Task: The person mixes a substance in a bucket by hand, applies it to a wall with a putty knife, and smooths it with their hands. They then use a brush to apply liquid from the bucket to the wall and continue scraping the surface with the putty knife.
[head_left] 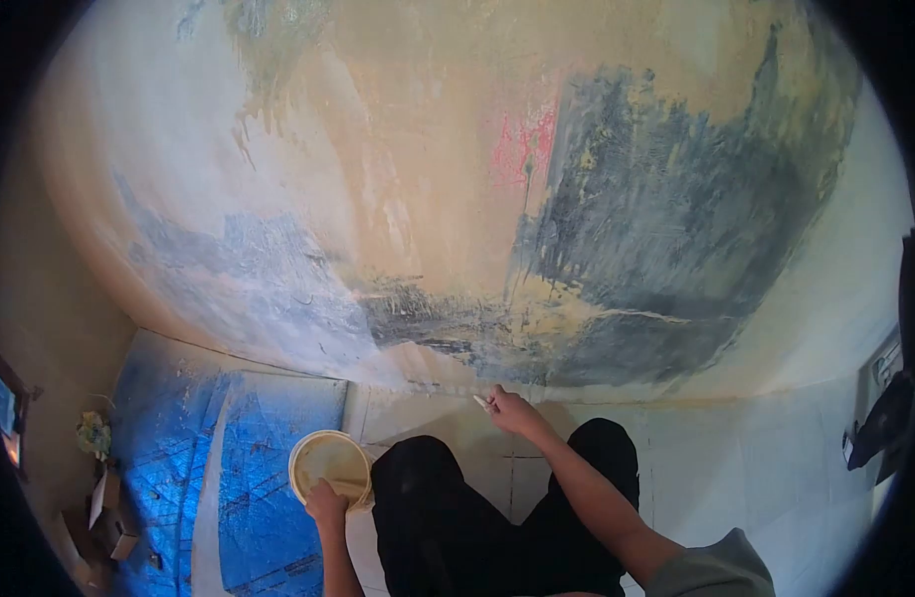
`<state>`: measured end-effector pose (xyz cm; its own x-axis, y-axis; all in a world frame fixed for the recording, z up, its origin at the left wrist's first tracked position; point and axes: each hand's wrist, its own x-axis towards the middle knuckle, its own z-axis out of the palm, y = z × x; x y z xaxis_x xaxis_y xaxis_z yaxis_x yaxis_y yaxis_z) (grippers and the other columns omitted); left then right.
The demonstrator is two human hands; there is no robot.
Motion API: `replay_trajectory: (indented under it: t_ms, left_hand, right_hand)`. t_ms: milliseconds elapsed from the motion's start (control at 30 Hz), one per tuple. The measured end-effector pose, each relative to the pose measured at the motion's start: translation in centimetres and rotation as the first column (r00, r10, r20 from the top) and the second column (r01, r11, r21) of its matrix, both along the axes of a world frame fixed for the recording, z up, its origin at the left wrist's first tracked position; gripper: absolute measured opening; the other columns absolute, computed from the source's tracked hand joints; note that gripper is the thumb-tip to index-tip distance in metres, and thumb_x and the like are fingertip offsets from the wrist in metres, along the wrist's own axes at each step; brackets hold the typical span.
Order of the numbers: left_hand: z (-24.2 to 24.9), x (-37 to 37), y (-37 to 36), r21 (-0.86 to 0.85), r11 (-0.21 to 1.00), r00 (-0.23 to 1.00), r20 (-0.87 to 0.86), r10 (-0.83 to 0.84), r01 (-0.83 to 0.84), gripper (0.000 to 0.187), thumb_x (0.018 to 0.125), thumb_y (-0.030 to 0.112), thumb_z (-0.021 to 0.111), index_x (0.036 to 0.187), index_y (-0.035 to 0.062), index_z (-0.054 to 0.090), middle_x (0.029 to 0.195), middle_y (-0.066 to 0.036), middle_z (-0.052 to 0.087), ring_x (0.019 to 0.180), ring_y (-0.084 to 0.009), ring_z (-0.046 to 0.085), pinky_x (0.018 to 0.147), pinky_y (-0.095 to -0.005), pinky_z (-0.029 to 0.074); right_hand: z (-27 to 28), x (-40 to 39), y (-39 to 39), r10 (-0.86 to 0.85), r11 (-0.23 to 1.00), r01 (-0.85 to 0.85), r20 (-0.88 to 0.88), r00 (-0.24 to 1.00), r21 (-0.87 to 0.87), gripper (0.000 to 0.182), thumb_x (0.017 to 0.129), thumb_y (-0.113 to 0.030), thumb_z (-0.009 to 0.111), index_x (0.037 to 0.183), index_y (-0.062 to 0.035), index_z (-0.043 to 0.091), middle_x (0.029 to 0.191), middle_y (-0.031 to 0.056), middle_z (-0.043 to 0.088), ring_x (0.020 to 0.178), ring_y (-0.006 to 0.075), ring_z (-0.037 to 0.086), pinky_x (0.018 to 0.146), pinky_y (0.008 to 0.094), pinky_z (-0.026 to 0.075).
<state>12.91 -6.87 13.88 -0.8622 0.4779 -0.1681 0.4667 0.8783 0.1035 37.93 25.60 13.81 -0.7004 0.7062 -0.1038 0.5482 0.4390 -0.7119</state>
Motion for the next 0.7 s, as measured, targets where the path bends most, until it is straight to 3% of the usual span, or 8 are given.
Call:
replay_trajectory:
  t_ms: [133,200,267,333,433,567,633,700]
  left_hand:
    - [0.2,-0.2,1.4,-0.062,0.997,0.997,0.047,0.058,-0.055,0.031,0.074,0.017,0.064,0.1,0.0019,0.06,0.098,-0.02,0.065,0.093,-0.0363,0.064,0.077,-0.0491,0.052]
    - [1.2,0.2,3.1,0.076,0.986,0.962,-0.246,-0.123,0.145,0.027,0.078,0.016,0.061,0.1,0.0016,0.059,0.101,-0.019,0.063,0.095,-0.0339,0.061,0.081,-0.0473,0.049]
    - [10.6,3.9,7.3,0.496,0.8,0.925,-0.334,-0.181,0.336,0.024,0.08,0.014,0.059,0.1,0.0009,0.058,0.102,-0.018,0.061,0.096,-0.033,0.059,0.083,-0.045,0.047]
    - [13.9,5.3,13.1,0.772,0.549,0.934,-0.164,-0.317,0.321,0.03,0.078,0.005,0.061,0.108,0.0021,0.056,0.106,-0.017,0.06,0.101,-0.0312,0.058,0.086,-0.0407,0.046]
    - [13.7,9.1,21.0,0.816,0.444,0.835,-0.083,-0.543,0.37,0.021,0.085,0.013,0.055,0.105,0.0047,0.058,0.092,-0.02,0.066,0.084,-0.0389,0.065,0.075,-0.0473,0.051]
    - [6.4,15.9,24.2,0.585,0.604,0.677,0.123,-0.726,0.541,0.02,0.086,0.019,0.052,0.098,0.0052,0.06,0.087,-0.023,0.065,0.083,-0.0415,0.064,0.073,-0.0503,0.051]
    - [0.3,16.6,23.5,0.558,0.579,0.591,0.184,-0.785,0.594,0.018,0.086,0.019,0.053,0.096,0.0059,0.061,0.085,-0.022,0.066,0.082,-0.0416,0.064,0.072,-0.0505,0.051]
    - [-3.2,16.5,23.4,0.695,0.302,0.22,0.207,-0.953,0.653,0.017,0.084,0.019,0.055,0.092,0.0062,0.062,0.083,-0.022,0.066,0.08,-0.0419,0.064,0.071,-0.0507,0.051]
  right_hand:
    - [0.7,-0.4,0.2,-0.052,0.997,0.056,-0.083,0.995,0.051,0.015,0.087,-0.01,0.058,0.097,0.0011,0.054,0.086,0.0182,0.065,0.08,0.0331,0.065,0.072,0.0388,0.05]
    - [1.9,-0.5,0.5,-0.028,0.993,0.053,-0.229,0.973,0.105,0.013,0.086,-0.004,0.059,0.098,-0.001,0.055,0.084,0.015,0.063,0.075,0.0282,0.064,0.071,0.0357,0.05]
    - [3.9,-0.4,0.8,-0.03,0.971,0.113,-0.362,0.932,0.212,0.013,0.086,-0.002,0.059,0.098,-0.0022,0.055,0.084,0.0134,0.062,0.074,0.0258,0.062,0.07,0.034,0.05]
    - [7.5,-0.4,0.9,-0.016,0.927,0.217,-0.546,0.837,0.305,0.015,0.085,0.0,0.059,0.099,-0.0021,0.055,0.084,0.0128,0.058,0.073,0.0252,0.06,0.067,0.0331,0.048]
    - [16.5,-0.4,0.2,-0.095,0.833,0.422,-0.658,0.747,0.359,0.018,0.083,0.001,0.06,0.1,-0.0022,0.056,0.085,0.0126,0.056,0.079,0.0274,0.059,0.067,0.0338,0.048]
    - [27.8,-0.3,2.6,0.161,0.393,0.478,-0.571,0.805,0.785,0.02,0.078,0.001,0.065,0.096,-0.0066,0.063,0.085,0.0096,0.056,0.084,0.0292,0.058,0.07,0.0373,0.048]
    - [32.7,-0.6,4.1,0.199,-0.06,0.462,-0.443,0.874,0.885,0.019,0.076,-0.001,0.067,0.093,-0.0099,0.066,0.084,0.0075,0.056,0.083,0.0268,0.057,0.07,0.0372,0.047]
    - [37.2,-1.5,6.0,0.27,-0.364,0.458,-0.379,0.885,0.811,0.022,0.073,-0.003,0.069,0.092,-0.0123,0.068,0.082,0.0051,0.057,0.081,0.0242,0.056,0.069,0.0371,0.046]
